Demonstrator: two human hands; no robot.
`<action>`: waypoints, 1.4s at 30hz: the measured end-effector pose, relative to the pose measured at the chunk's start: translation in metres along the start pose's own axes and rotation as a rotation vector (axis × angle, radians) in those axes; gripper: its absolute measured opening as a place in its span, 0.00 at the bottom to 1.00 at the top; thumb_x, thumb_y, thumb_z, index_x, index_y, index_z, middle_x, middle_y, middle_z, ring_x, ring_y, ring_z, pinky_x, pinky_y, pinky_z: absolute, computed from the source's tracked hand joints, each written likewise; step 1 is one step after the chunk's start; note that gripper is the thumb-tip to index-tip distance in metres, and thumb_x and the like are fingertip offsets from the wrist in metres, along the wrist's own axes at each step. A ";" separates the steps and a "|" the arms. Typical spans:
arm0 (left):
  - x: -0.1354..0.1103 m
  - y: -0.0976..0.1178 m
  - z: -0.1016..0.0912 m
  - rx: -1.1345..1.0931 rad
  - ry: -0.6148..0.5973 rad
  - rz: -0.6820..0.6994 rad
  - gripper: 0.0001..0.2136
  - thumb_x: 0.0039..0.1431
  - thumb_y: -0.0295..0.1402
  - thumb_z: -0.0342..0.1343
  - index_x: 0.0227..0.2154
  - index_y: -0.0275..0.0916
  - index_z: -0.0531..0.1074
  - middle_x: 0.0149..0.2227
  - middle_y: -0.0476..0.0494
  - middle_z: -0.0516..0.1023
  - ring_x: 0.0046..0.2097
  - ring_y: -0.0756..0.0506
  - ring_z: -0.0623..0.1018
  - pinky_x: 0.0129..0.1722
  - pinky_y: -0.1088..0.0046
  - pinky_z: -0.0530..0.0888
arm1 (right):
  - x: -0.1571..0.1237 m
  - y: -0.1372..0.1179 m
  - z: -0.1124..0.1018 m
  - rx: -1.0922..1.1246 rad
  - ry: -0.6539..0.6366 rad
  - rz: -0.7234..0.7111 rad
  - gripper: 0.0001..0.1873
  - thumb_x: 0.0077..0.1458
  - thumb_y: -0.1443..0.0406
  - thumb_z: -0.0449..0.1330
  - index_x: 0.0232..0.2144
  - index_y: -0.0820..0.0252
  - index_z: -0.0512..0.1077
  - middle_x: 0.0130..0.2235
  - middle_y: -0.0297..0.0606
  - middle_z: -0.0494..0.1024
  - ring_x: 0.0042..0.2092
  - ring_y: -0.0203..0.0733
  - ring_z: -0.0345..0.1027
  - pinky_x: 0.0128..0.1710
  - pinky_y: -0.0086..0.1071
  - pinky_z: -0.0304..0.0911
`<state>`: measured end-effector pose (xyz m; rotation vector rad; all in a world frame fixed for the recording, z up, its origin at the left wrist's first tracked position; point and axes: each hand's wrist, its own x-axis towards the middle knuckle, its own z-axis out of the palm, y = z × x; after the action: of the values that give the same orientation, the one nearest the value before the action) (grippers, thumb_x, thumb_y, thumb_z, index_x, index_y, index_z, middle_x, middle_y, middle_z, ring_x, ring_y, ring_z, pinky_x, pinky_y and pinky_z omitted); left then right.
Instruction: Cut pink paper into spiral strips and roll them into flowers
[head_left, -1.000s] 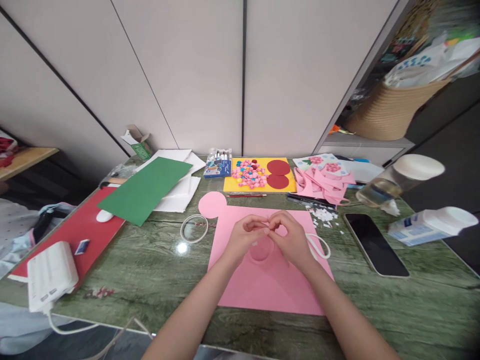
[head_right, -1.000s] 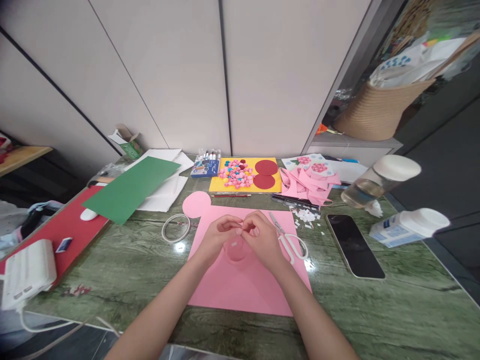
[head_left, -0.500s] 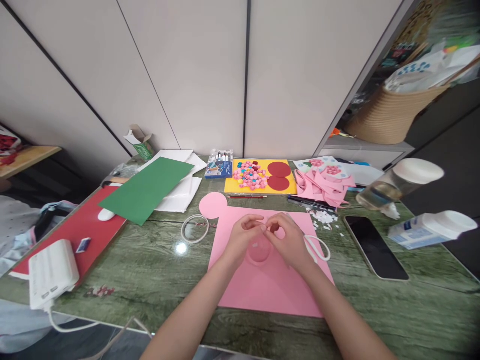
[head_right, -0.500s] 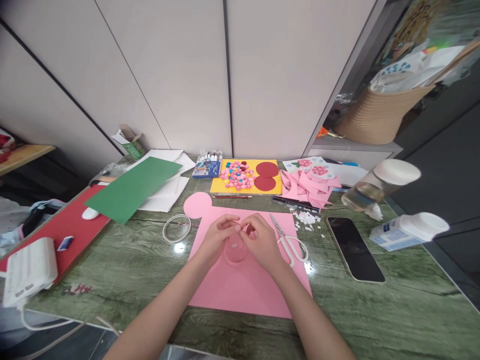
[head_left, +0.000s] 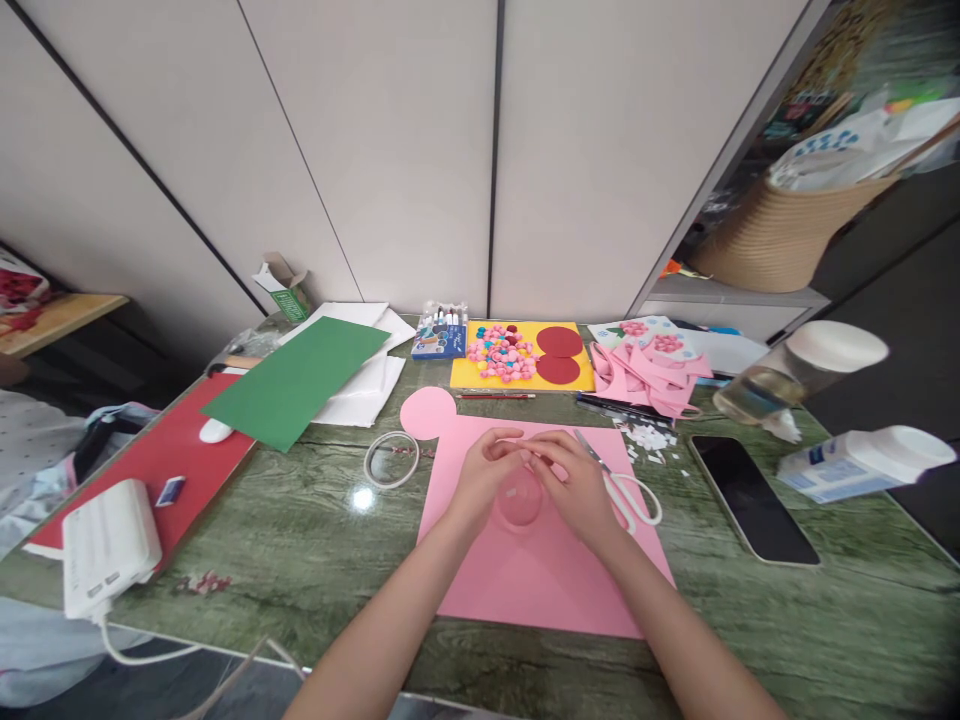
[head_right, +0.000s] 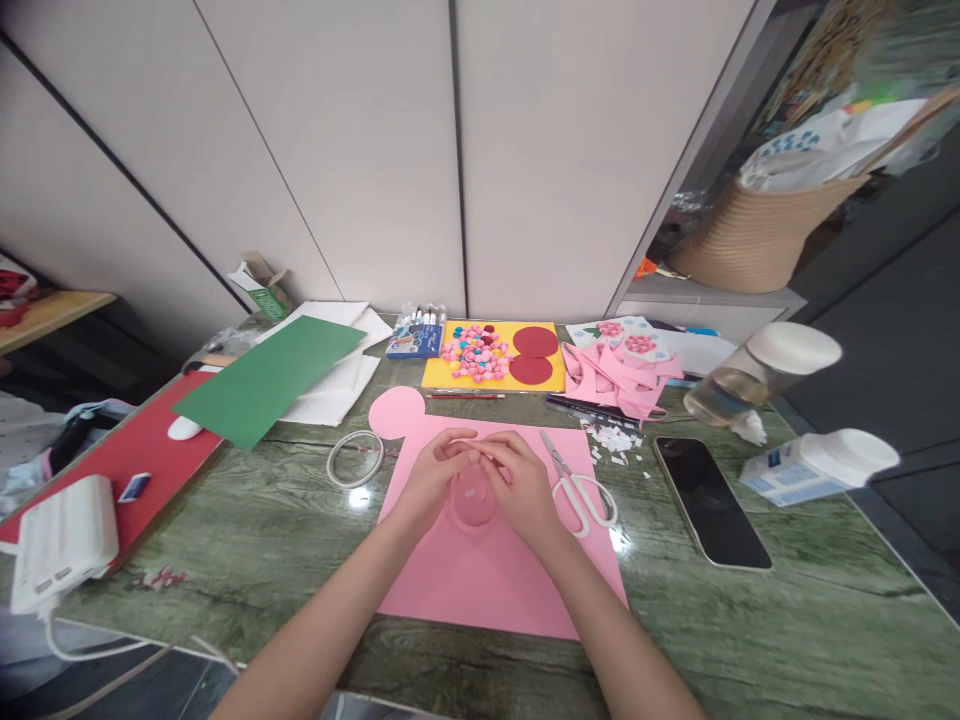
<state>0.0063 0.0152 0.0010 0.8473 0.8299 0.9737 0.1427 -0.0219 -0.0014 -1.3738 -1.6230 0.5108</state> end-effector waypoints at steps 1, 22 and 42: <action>0.000 0.000 0.000 0.005 0.001 0.002 0.15 0.42 0.28 0.64 0.36 0.38 0.72 0.27 0.49 0.77 0.32 0.50 0.75 0.37 0.74 0.66 | 0.000 0.001 0.000 -0.002 0.013 0.002 0.12 0.57 0.69 0.55 0.38 0.51 0.76 0.38 0.37 0.73 0.41 0.41 0.69 0.41 0.35 0.66; -0.004 0.007 0.005 0.087 -0.053 -0.001 0.14 0.38 0.31 0.68 0.31 0.36 0.73 0.27 0.47 0.77 0.33 0.48 0.76 0.37 0.72 0.69 | 0.002 -0.003 -0.002 0.019 0.092 0.062 0.06 0.48 0.69 0.60 0.22 0.57 0.67 0.33 0.35 0.70 0.31 0.38 0.66 0.30 0.32 0.63; 0.000 0.003 -0.001 0.028 0.012 -0.031 0.16 0.40 0.30 0.66 0.35 0.37 0.71 0.26 0.50 0.78 0.30 0.51 0.76 0.37 0.73 0.68 | 0.001 -0.003 -0.002 0.012 0.034 0.018 0.09 0.54 0.69 0.57 0.35 0.53 0.75 0.38 0.37 0.71 0.32 0.37 0.67 0.35 0.34 0.67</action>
<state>0.0046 0.0165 0.0035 0.8508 0.8664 0.9425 0.1428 -0.0224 0.0025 -1.3823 -1.5793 0.5049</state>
